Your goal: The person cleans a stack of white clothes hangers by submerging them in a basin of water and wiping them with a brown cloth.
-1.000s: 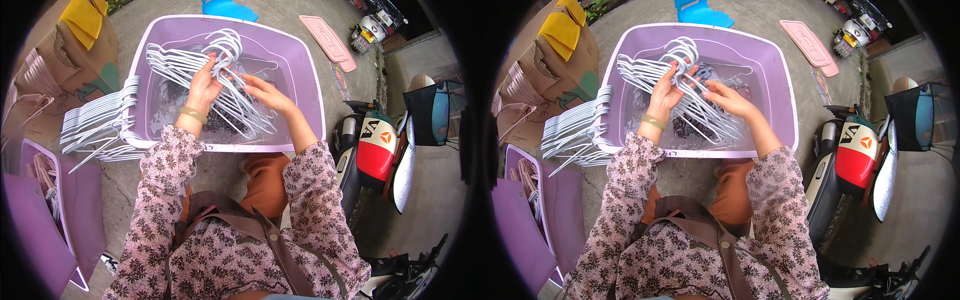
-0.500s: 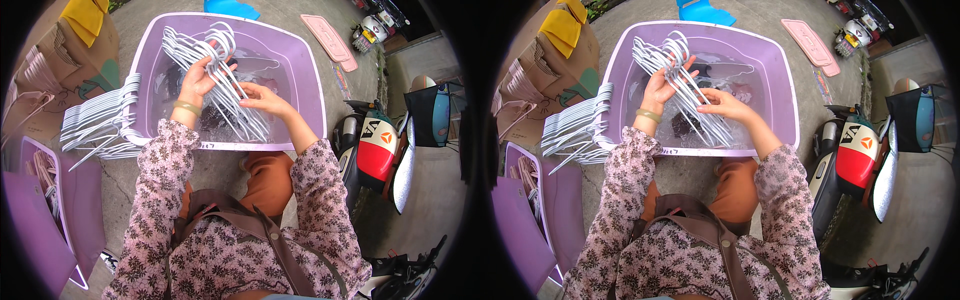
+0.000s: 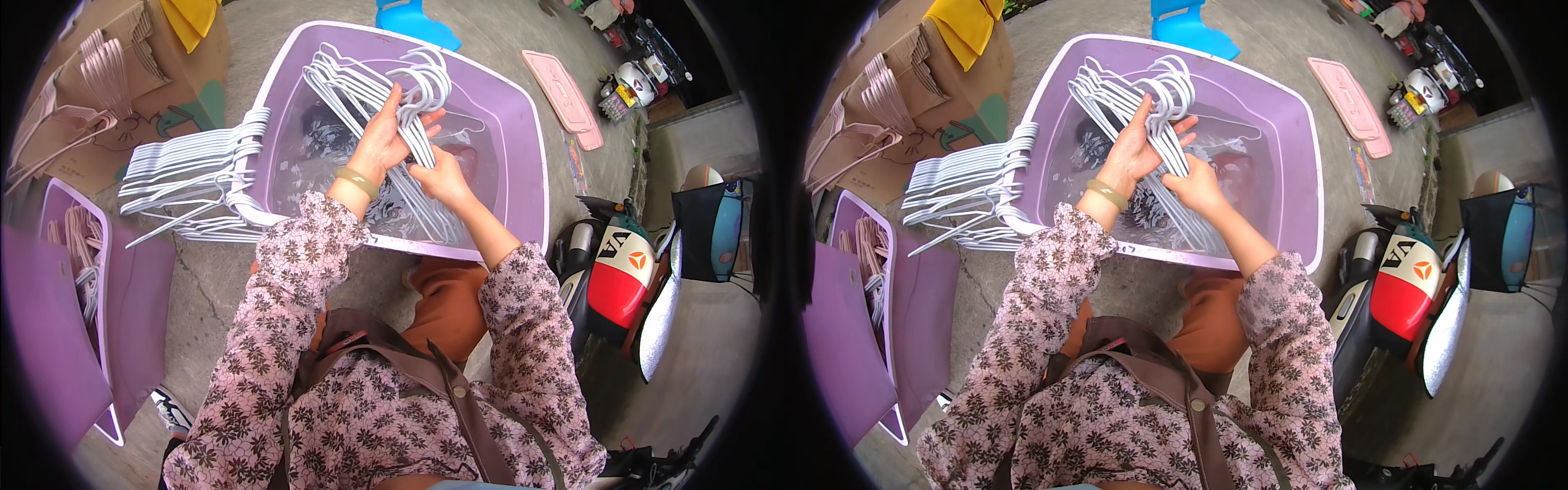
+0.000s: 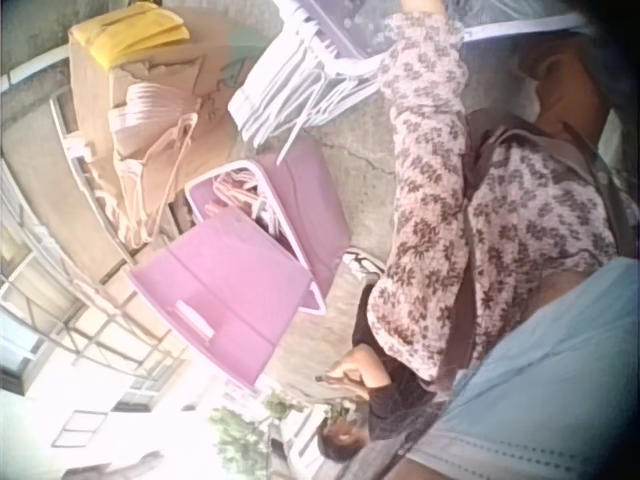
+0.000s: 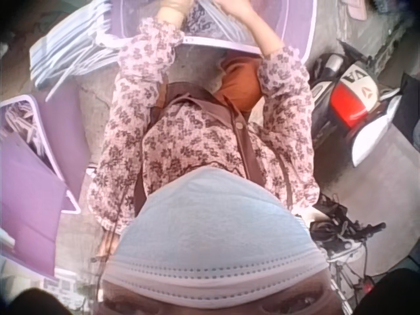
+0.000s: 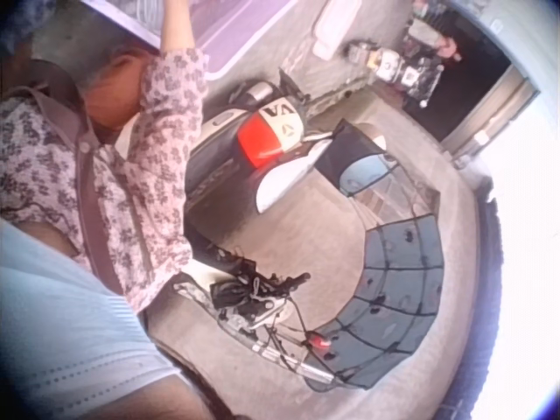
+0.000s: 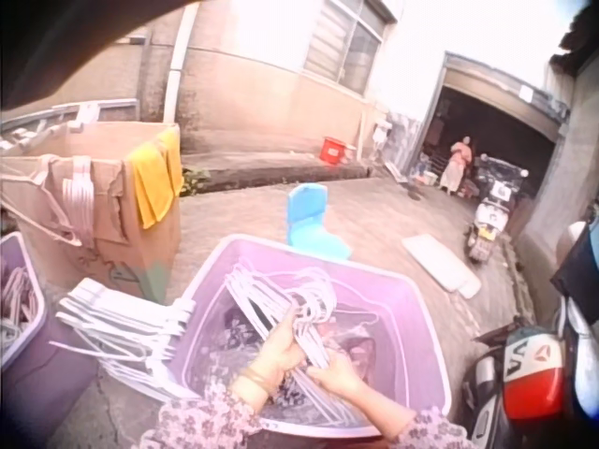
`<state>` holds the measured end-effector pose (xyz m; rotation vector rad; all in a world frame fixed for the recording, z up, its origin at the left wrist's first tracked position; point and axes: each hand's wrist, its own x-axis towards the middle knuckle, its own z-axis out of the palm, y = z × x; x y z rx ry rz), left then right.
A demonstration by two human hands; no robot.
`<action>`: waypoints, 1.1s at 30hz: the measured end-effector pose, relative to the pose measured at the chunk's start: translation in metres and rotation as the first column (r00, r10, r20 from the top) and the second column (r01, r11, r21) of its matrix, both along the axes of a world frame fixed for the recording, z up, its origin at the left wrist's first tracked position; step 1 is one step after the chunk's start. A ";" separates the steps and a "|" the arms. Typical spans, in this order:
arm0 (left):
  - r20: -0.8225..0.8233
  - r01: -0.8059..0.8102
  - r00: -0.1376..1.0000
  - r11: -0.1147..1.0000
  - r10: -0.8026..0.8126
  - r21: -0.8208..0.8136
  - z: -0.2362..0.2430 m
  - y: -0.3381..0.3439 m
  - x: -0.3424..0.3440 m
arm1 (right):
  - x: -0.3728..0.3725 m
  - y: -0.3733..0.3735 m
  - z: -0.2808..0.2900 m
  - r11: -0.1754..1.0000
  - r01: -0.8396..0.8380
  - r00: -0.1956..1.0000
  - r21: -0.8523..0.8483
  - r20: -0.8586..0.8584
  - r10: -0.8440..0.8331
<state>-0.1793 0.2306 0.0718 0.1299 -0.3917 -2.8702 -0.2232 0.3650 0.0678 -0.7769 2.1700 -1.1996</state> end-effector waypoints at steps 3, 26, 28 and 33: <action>0.038 -0.102 0.992 0.956 0.117 -0.274 0.006 0.025 0.001 | 0.000 0.001 -0.001 0.996 0.088 0.996 -0.033 0.023 -0.088; 0.419 0.427 0.900 0.051 -0.122 -0.903 0.131 -0.012 0.006 | -0.027 0.040 0.114 0.968 0.120 0.201 -0.222 -0.949 -0.243; 0.434 0.426 0.884 -0.086 -0.172 -0.901 0.148 -0.002 0.014 | -0.020 0.029 0.126 0.996 0.010 0.175 -0.083 -0.981 -0.084; -0.075 -0.028 0.996 -0.677 0.041 -0.736 0.144 -0.009 0.017 | -0.006 0.003 0.121 0.996 0.025 0.373 -0.084 -0.924 -0.088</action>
